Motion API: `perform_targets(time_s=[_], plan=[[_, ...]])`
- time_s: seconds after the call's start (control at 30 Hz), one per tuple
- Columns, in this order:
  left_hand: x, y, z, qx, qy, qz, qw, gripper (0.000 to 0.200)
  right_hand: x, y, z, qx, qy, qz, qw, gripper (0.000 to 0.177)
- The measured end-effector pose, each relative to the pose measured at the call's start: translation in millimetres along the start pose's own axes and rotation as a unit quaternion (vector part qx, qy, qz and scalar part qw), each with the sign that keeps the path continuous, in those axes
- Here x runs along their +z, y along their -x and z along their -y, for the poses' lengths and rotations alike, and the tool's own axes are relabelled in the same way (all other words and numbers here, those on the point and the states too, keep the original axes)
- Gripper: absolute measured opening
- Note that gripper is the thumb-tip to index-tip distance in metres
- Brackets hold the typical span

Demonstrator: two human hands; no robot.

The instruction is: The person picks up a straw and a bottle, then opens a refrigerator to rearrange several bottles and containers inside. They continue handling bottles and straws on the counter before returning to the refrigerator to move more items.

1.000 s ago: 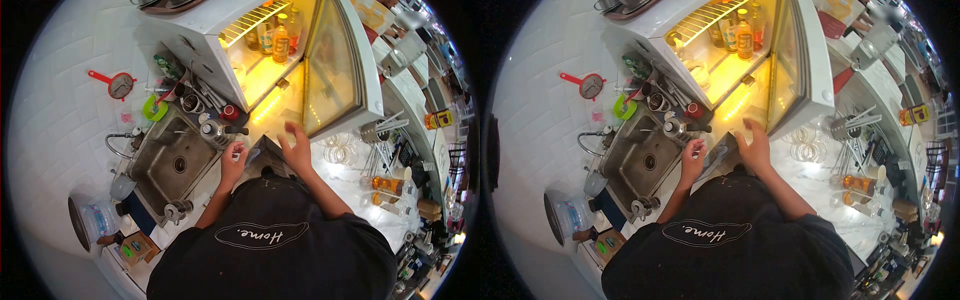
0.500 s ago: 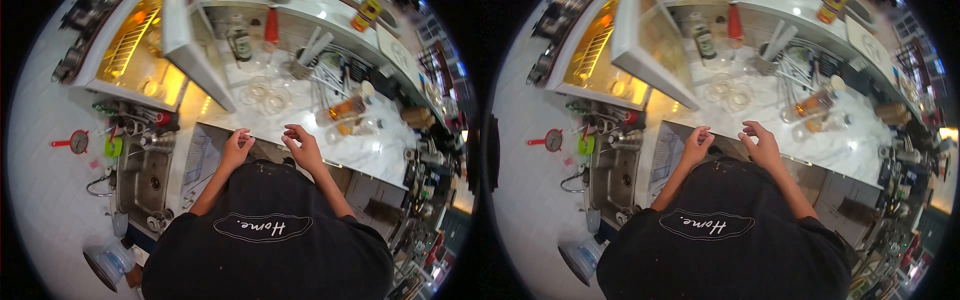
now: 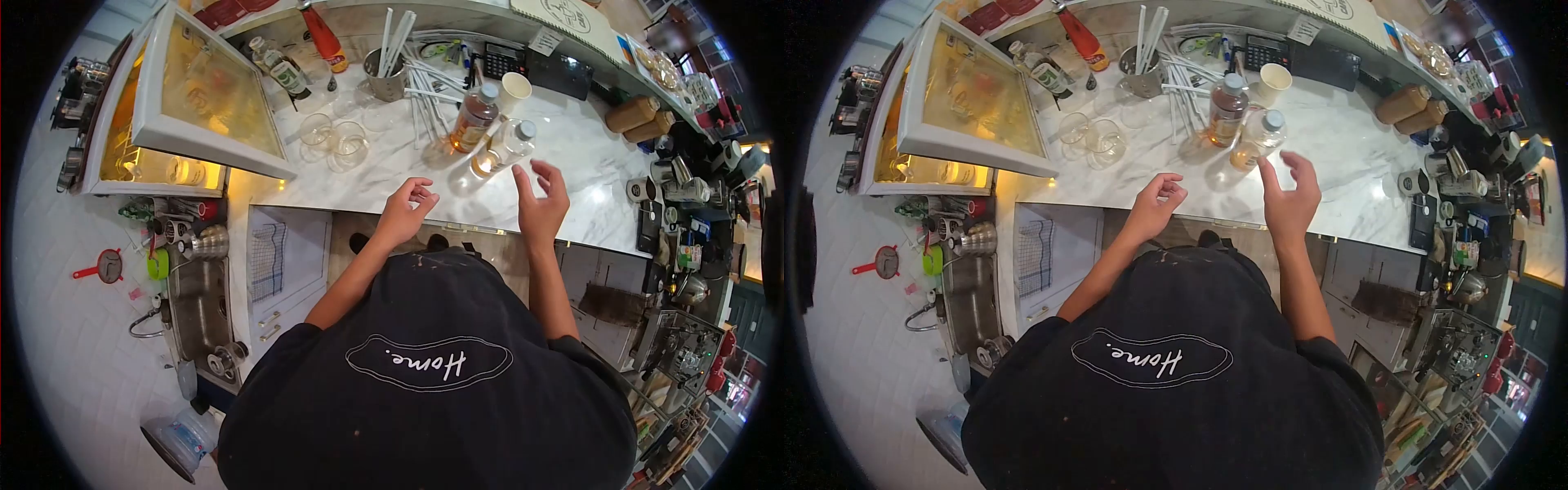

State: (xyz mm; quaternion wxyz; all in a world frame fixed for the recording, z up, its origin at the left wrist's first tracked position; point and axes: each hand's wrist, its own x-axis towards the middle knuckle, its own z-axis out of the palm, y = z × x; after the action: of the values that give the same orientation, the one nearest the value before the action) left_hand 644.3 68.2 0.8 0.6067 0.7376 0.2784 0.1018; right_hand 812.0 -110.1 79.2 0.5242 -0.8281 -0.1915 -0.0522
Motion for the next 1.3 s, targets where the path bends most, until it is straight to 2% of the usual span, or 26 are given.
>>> perform_targets(time_s=[0.13, 0.27, 0.37, 0.47, 0.6, 0.83, 1.0, 1.1, 1.3], plan=[[19.9, -0.8, 8.3, -0.006, 0.010, -0.017, 1.000, 0.037, -1.3, -27.4, -6.6, -0.053, -0.002, 0.019, 0.998, 0.061], [26.9, 3.9, 13.5, -0.022, 0.015, -0.026, 0.999, 0.036, 8.9, -42.1, -17.2, -0.124, 0.004, 0.079, 0.989, 0.076], [23.4, 7.3, 14.1, -0.032, 0.002, -0.035, 0.999, 0.035, 20.5, -44.0, -24.7, -0.151, 0.010, 0.083, 0.985, 0.076], [19.5, 8.6, 13.8, -0.042, -0.013, -0.045, 0.998, 0.035, 29.3, -41.8, -41.0, -0.164, -0.039, 0.089, 0.982, 0.077], [21.6, 14.3, 3.8, -0.080, -0.002, -0.031, 0.996, 0.034, 30.9, -34.1, -41.6, -0.227, -0.031, 0.062, 0.972, 0.075], [15.6, 31.0, 33.2, -0.084, 0.020, -0.071, 0.994, 0.033, 24.0, -6.5, -29.3, -0.200, -0.137, 0.095, 0.965, 0.080], [-0.1, 45.6, 38.8, -0.097, 0.023, -0.114, 0.988, 0.034, 39.1, 14.9, 0.9, -0.222, -0.158, 0.154, 0.950, 0.087], [-15.8, 51.1, 55.2, -0.096, 0.052, -0.143, 0.984, 0.034, 55.8, 25.5, 26.4, -0.261, -0.197, 0.238, 0.914, 0.092], [-82.9, 68.8, 67.6, -0.111, 0.074, -0.207, 0.969, 0.036, 119.1, 50.3, 76.7, -0.287, -0.242, 0.318, 0.871, 0.094]])
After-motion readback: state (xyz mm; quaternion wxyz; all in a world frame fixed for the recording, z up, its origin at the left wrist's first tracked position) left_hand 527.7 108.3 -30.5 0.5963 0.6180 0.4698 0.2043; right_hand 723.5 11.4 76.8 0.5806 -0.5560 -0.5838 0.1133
